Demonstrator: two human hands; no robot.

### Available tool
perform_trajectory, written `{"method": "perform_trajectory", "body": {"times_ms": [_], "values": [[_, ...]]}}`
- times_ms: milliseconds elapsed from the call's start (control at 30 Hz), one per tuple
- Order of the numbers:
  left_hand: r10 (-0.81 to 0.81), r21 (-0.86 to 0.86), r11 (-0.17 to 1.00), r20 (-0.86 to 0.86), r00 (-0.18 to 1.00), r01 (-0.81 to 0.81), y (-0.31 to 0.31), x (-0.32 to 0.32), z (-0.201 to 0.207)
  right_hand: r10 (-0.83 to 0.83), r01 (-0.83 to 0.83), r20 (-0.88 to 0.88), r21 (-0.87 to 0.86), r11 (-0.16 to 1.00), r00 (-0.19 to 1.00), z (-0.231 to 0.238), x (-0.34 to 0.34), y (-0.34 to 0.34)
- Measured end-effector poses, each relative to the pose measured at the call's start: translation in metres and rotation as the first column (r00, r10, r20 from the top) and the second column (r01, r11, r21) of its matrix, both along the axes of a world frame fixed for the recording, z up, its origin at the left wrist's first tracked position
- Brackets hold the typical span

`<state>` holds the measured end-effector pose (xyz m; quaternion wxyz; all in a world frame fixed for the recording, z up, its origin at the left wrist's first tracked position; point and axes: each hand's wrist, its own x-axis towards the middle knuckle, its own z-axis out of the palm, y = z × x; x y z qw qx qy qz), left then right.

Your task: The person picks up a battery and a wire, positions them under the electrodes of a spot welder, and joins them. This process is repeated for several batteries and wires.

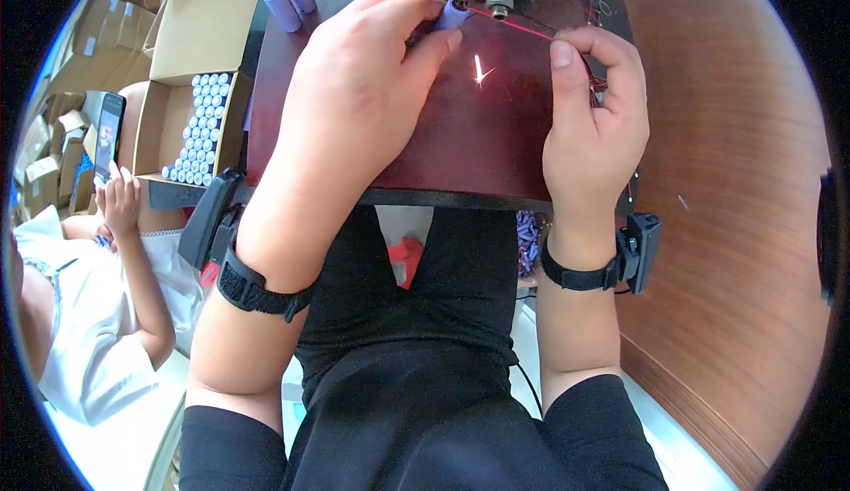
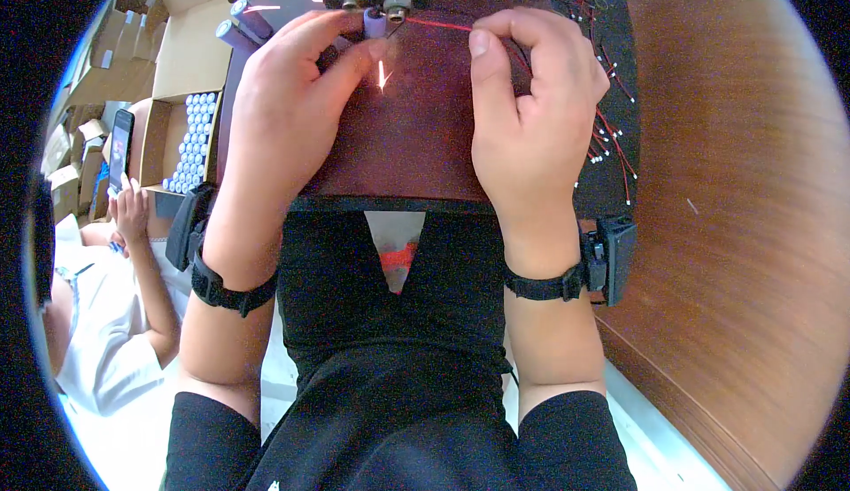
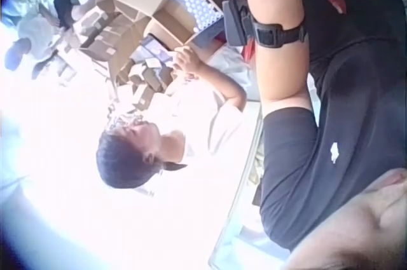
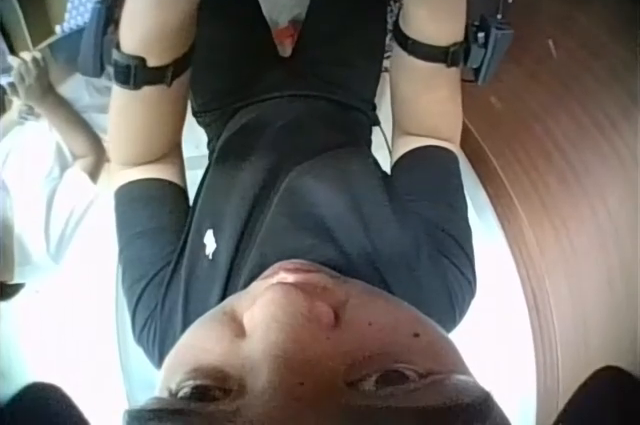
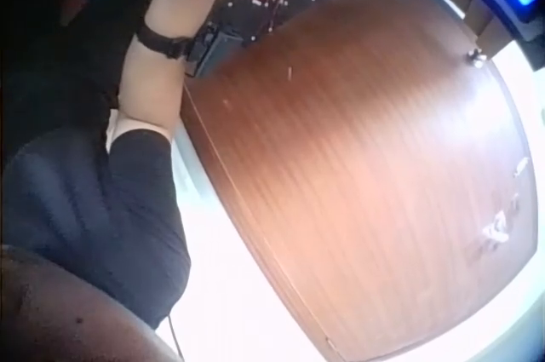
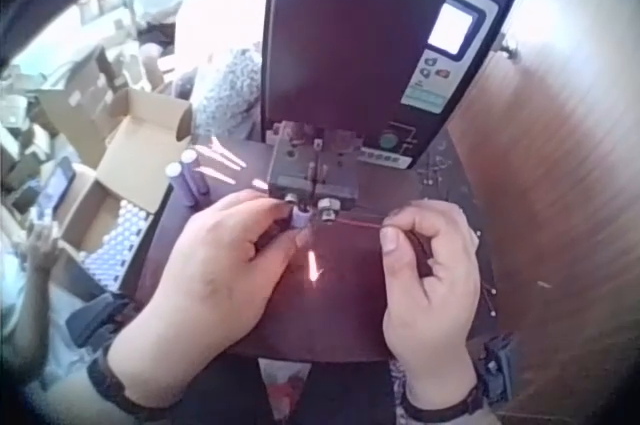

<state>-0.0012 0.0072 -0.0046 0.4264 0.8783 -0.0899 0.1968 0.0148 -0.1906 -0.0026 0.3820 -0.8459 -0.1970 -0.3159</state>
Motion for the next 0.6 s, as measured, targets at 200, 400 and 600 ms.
{"method": "perform_trajectory", "body": {"times_ms": [200, 400, 600], "values": [[0.005, 0.004, 1.0, 0.007, 1.0, -0.005, 0.001, -0.002, 0.002, 0.055, -0.049, -0.073, 0.086, 0.995, 0.996, 0.006, -0.005, 0.003], [-0.145, 0.009, 0.989, 0.159, 0.977, 0.145, 0.018, -0.03, 0.019, 0.307, -0.137, -0.341, 0.442, 0.887, 0.889, 0.031, -0.055, -0.03], [0.309, 0.033, 0.948, 0.148, 0.939, -0.317, 0.082, 0.004, 0.004, 0.08, -0.05, -0.54, 0.07, 0.996, 0.838, 0.089, -0.14, -0.126]]}}
